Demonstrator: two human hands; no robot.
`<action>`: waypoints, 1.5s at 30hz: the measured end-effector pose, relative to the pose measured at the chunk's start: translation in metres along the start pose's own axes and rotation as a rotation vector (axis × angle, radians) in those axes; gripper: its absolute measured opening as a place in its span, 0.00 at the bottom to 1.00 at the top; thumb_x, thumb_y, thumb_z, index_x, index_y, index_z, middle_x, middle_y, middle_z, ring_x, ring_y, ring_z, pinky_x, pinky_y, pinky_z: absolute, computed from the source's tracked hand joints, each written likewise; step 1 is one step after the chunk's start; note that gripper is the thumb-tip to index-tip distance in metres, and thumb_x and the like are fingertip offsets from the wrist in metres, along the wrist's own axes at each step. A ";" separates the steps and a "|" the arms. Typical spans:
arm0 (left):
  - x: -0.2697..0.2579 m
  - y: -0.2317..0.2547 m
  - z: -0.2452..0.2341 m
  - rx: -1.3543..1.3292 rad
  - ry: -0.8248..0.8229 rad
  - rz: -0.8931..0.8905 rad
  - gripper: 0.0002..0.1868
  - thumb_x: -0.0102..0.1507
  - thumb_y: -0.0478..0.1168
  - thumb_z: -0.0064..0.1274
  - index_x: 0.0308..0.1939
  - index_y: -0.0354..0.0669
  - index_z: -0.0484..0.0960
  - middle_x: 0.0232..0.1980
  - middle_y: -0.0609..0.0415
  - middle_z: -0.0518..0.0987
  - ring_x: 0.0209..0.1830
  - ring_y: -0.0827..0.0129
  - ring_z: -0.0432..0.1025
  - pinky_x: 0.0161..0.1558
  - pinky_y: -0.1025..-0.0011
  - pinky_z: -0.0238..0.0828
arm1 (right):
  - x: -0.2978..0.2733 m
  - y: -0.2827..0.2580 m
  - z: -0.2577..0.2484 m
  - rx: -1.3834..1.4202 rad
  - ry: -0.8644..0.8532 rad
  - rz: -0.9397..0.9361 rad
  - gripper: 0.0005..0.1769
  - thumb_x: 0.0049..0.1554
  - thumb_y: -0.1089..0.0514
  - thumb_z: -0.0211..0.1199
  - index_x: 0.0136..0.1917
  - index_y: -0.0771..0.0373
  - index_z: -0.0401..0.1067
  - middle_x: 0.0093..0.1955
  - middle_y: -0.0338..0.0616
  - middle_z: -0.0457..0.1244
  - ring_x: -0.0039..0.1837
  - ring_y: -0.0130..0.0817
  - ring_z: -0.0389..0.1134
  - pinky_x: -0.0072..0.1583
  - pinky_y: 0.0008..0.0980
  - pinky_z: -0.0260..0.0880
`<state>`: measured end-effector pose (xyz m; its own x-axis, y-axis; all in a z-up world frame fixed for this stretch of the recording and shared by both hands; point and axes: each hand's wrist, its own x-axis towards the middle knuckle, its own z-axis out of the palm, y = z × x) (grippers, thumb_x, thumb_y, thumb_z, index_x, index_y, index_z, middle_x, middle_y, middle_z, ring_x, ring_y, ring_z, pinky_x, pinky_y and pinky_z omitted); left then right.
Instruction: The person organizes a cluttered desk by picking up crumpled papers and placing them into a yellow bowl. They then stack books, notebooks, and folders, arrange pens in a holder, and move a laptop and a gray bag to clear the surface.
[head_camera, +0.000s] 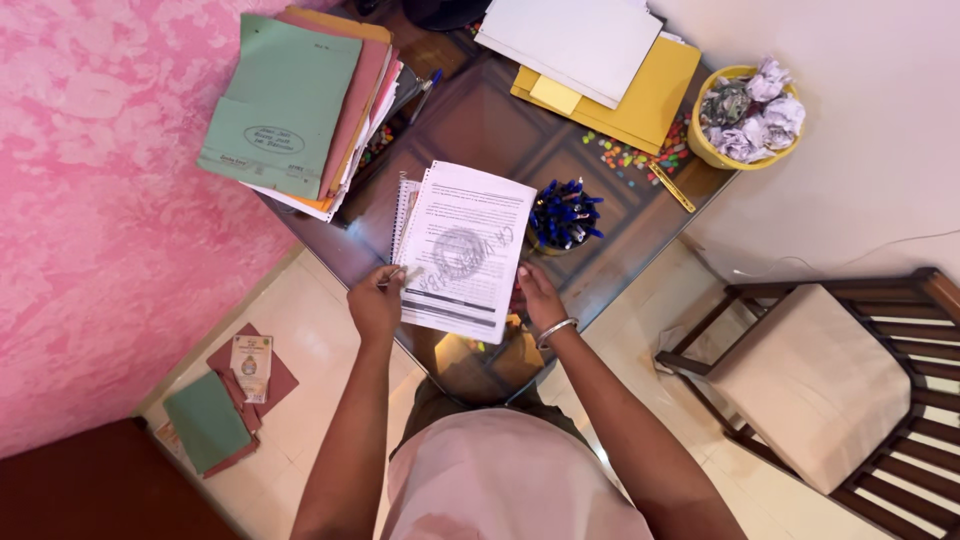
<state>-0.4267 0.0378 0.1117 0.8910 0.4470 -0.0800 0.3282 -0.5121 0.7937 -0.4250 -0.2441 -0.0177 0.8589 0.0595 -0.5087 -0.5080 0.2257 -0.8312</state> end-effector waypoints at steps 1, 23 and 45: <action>-0.002 0.008 -0.004 0.047 0.070 0.037 0.08 0.61 0.37 0.63 0.43 0.41 0.89 0.37 0.49 0.85 0.29 0.63 0.77 0.37 0.68 0.72 | 0.000 0.001 0.000 -0.035 -0.002 -0.011 0.26 0.65 0.44 0.51 0.70 0.59 0.64 0.52 0.39 0.67 0.46 0.28 0.69 0.47 0.31 0.73; -0.033 0.109 0.032 -0.334 -0.845 0.381 0.08 0.58 0.30 0.65 0.40 0.36 0.86 0.35 0.55 0.85 0.31 0.76 0.77 0.34 0.76 0.75 | -0.110 -0.069 0.037 0.052 0.130 -0.324 0.11 0.66 0.60 0.58 0.52 0.70 0.76 0.41 0.43 0.70 0.38 0.25 0.67 0.44 0.28 0.71; -0.023 0.205 0.210 -0.426 -0.653 0.149 0.14 0.65 0.32 0.55 0.55 0.41 0.80 0.42 0.58 0.84 0.40 0.80 0.77 0.43 0.78 0.74 | 0.081 -0.227 -0.319 0.011 0.802 -0.425 0.07 0.63 0.65 0.64 0.53 0.67 0.68 0.41 0.48 0.71 0.36 0.31 0.73 0.36 0.27 0.72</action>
<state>-0.3141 -0.2321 0.1496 0.9634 -0.1920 -0.1871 0.1599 -0.1488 0.9759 -0.2606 -0.6004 0.0581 0.6683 -0.7249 -0.1666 -0.1546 0.0838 -0.9844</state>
